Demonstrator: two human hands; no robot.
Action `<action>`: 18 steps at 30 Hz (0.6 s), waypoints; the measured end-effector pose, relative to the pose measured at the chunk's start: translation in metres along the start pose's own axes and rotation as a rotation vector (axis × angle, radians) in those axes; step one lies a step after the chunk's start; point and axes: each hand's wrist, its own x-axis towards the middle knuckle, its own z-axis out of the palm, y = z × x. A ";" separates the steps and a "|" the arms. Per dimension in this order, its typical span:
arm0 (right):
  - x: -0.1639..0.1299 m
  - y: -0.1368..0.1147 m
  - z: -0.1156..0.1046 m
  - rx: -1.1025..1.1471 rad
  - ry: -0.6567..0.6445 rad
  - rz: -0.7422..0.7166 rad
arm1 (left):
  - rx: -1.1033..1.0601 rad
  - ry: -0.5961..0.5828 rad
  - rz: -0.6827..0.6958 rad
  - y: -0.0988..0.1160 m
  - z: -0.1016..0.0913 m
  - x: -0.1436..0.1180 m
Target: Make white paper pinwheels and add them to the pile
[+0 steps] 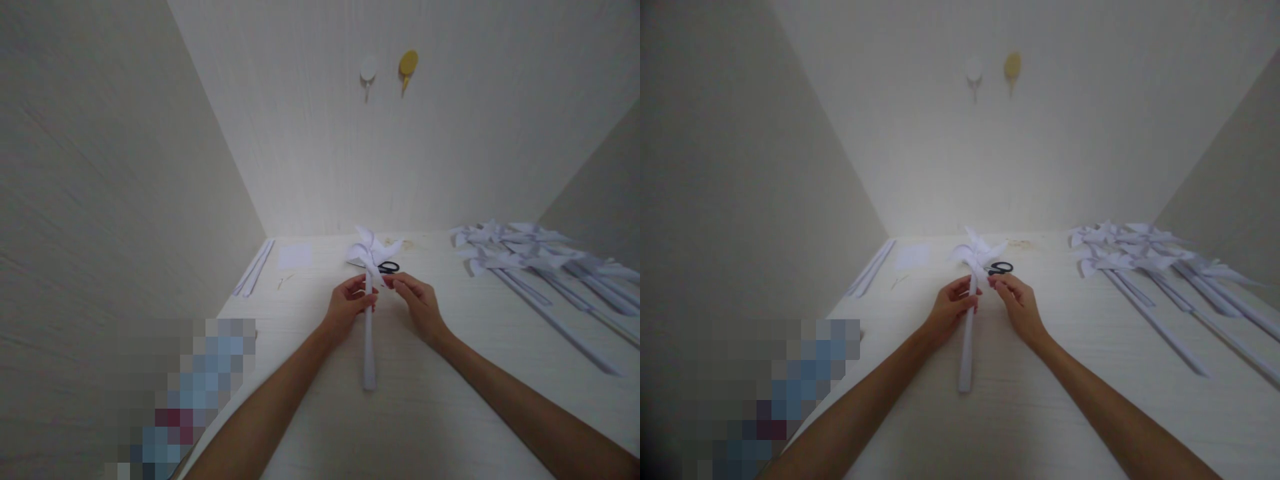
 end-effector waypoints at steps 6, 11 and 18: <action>0.001 -0.001 -0.003 -0.129 0.199 -0.084 | 0.000 -0.038 -0.044 0.001 0.000 -0.002; 0.007 0.003 -0.014 -0.217 0.380 -0.144 | -0.005 -0.038 -0.076 0.003 0.001 -0.003; 0.007 0.008 -0.012 -0.180 0.193 -0.172 | -0.009 -0.074 -0.098 0.000 0.000 -0.002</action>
